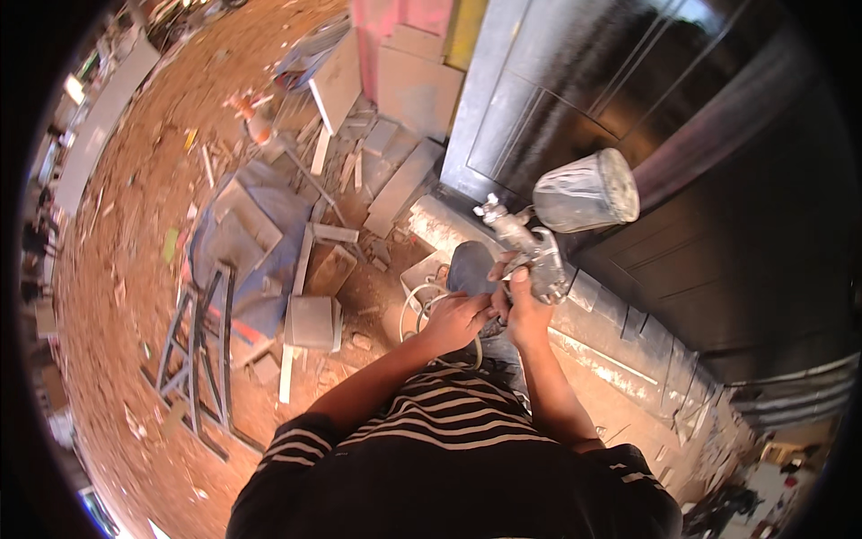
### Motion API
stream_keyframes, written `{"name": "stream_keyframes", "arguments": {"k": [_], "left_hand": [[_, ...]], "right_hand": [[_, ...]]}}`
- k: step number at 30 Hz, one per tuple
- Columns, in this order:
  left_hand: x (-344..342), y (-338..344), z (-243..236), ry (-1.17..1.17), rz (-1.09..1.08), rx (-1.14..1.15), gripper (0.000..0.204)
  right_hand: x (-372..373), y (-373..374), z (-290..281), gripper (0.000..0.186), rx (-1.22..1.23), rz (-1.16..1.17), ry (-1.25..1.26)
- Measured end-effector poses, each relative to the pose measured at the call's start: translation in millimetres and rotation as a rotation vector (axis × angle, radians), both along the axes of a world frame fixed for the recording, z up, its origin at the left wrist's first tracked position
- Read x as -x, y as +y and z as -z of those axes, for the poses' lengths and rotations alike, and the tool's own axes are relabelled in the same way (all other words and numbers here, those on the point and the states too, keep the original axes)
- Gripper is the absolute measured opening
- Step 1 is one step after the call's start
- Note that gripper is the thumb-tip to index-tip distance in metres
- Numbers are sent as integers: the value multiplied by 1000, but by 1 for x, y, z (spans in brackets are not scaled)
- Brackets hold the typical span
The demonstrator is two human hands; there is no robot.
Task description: The person prepares a spray gun by pouring black paint from a can into the reservoir and then uses the spray gun to apply paint to a wooden door.
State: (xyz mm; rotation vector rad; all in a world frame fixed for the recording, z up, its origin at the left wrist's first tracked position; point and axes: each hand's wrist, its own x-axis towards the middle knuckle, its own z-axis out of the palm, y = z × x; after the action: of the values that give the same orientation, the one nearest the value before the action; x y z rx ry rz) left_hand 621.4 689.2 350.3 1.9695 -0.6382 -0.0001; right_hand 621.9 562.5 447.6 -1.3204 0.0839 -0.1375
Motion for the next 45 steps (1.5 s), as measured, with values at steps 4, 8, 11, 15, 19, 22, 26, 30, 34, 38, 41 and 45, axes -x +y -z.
{"name": "stream_keyframes", "arguments": {"k": [4, 8, 11, 15, 19, 22, 26, 30, 34, 38, 41, 45], "left_hand": [[-45, -4, 6, -12, 33, 15, 12], [-90, -10, 11, -10, 30, 31, 13], [-138, -9, 2, 56, 61, -7, 14], [-204, 11, -20, 251, 33, -144, 23], [-247, 76, -81, 418, -180, -341, 27], [-253, 128, -123, 397, -361, -317, 25], [-259, 173, -174, 313, -503, -289, 28], [-268, 191, -235, 248, -568, -231, 38], [-281, 203, -262, 190, -572, 28, 50], [-290, 194, -308, 104, -465, 207, 46], [-287, 191, -324, 109, -384, 291, 54], [-285, 193, -334, -28, -345, 312, 54]], "right_hand": [[-43, -6, 12, 48, -26, -26, 37], [-88, -12, 19, 48, -34, -25, 69], [-135, -15, 17, 47, -28, 5, 110], [-221, -41, 13, 39, 122, 157, 106], [-317, -85, -19, 26, 386, 390, 113], [-360, -114, -57, 27, 520, 479, 138], [-413, -139, -130, 28, 622, 532, 24], [-448, -150, -224, 27, 606, 593, -120], [-457, -140, -345, 26, 569, 605, -106], [-474, -159, -428, 29, 568, 636, -172], [-478, -160, -499, 38, 626, 670, -258], [-494, -170, -594, 45, 776, 817, -496]]}}
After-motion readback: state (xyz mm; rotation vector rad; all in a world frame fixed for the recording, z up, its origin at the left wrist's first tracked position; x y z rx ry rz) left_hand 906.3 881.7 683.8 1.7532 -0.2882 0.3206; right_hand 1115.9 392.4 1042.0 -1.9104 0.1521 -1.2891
